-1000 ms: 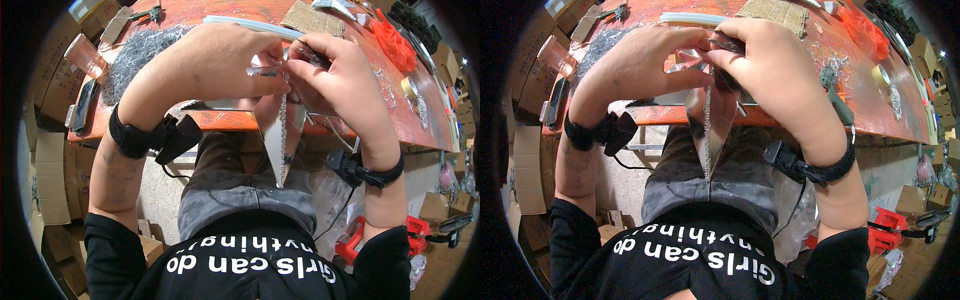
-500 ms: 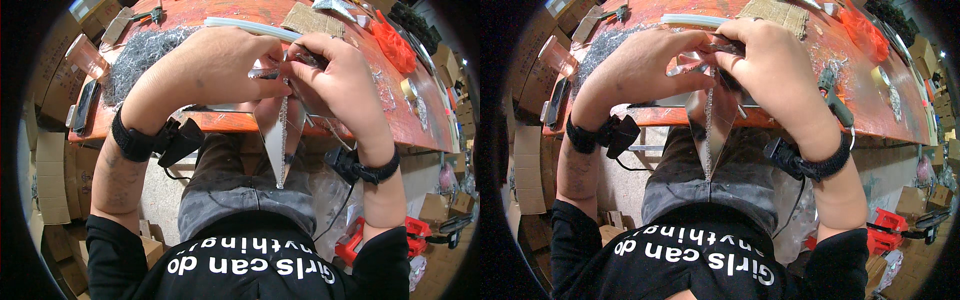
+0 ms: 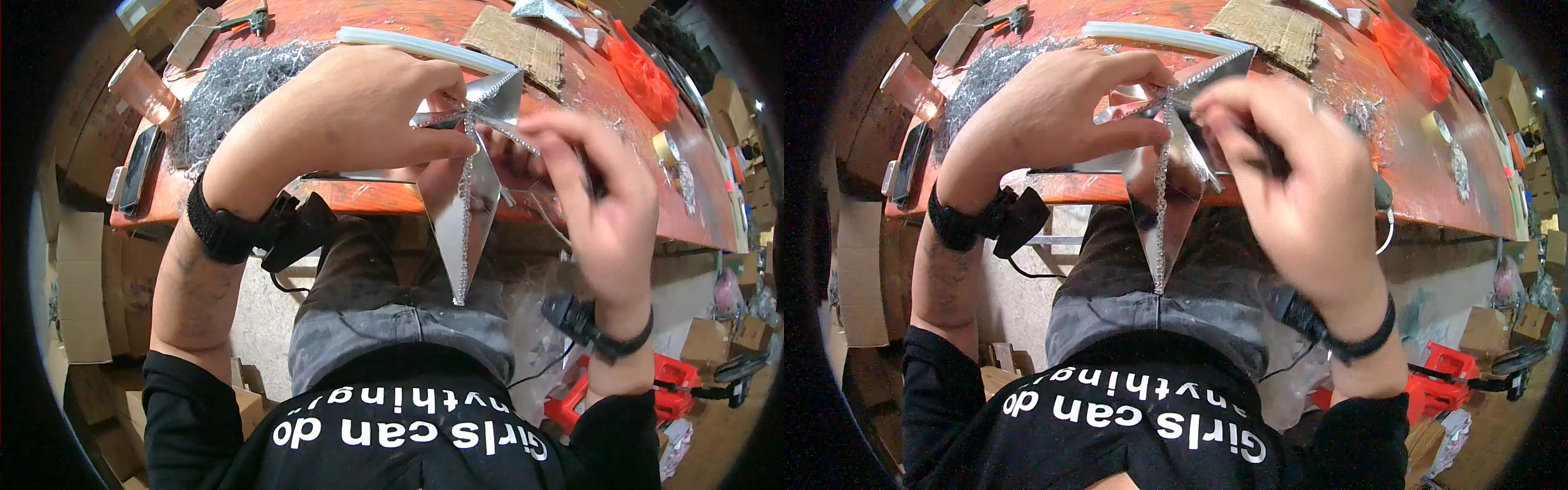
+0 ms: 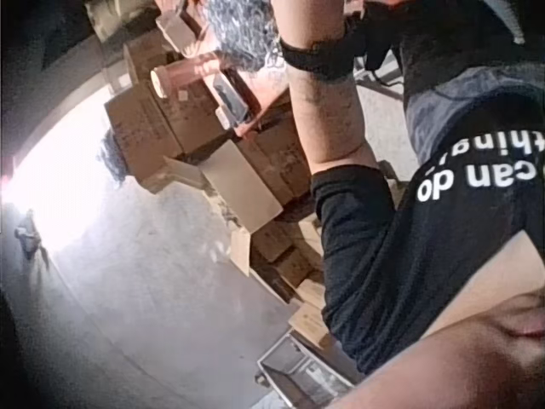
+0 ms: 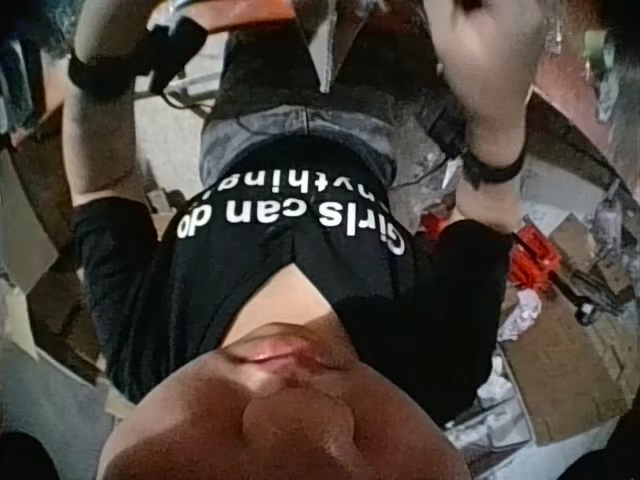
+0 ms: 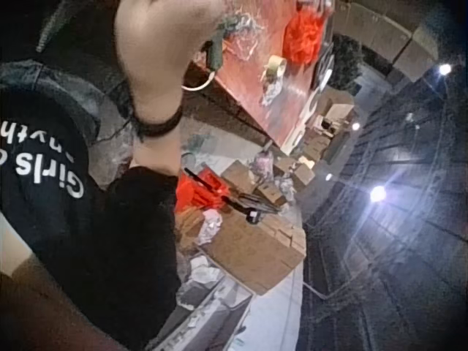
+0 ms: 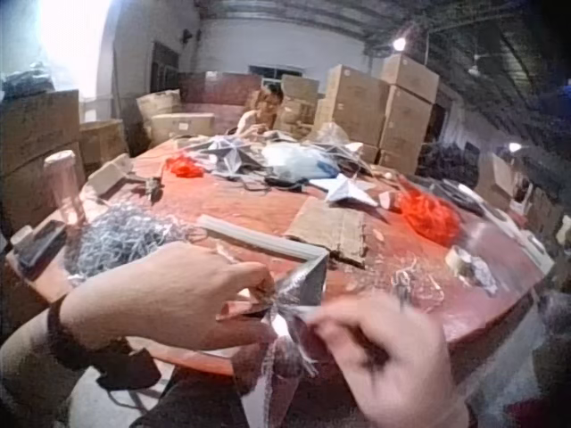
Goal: Assembling a large silver decorative star using a hot glue gun and beaded trim.
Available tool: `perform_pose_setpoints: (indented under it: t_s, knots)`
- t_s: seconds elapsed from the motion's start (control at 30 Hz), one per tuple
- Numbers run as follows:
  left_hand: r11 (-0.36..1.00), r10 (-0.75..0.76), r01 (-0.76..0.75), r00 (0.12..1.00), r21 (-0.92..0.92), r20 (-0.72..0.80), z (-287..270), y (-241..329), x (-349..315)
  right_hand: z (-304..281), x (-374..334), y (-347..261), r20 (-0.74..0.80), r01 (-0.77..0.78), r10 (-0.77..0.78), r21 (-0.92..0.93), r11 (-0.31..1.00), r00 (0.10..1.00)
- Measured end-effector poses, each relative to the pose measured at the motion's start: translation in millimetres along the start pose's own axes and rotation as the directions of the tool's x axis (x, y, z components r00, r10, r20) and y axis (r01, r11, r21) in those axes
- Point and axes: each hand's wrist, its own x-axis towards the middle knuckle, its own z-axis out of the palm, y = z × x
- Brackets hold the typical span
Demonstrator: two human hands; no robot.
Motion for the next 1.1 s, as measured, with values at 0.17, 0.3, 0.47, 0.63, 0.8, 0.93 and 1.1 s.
perform_pose_setpoints:
  t_s: [0.17,0.3,0.47,0.63,0.8,0.93,1.1]
  knots:
    - [1.000,-0.021,0.021,1.000,-0.018,0.005,-4,3,1,6,-49,-12,0.060,0.113,-0.118,0.091,0.989,0.991]
    - [0.998,-0.021,0.022,0.999,-0.056,0.024,-2,1,5,12,-64,-12,0.173,0.189,-0.207,0.117,0.975,0.963]
    - [0.997,-0.043,0.046,0.998,-0.065,0.042,-2,1,3,20,-67,-7,0.172,0.227,-0.242,0.103,0.968,0.955]
    - [0.997,-0.041,0.040,0.999,-0.069,-0.002,0,2,1,1,-67,4,0.003,0.246,-0.251,0.189,0.951,0.968]
    - [0.995,-0.042,0.040,0.999,-0.093,-0.027,0,2,-3,-26,-43,10,-0.038,-0.204,0.203,-0.024,0.979,0.979]
    - [0.996,-0.070,0.069,0.997,-0.059,-0.019,0,3,-4,-25,-18,18,0.021,-0.283,0.283,-0.008,0.959,0.959]
    - [0.991,-0.104,0.107,0.994,-0.083,0.040,-2,2,-1,-22,15,27,0.162,-0.189,0.183,0.024,0.982,0.970]
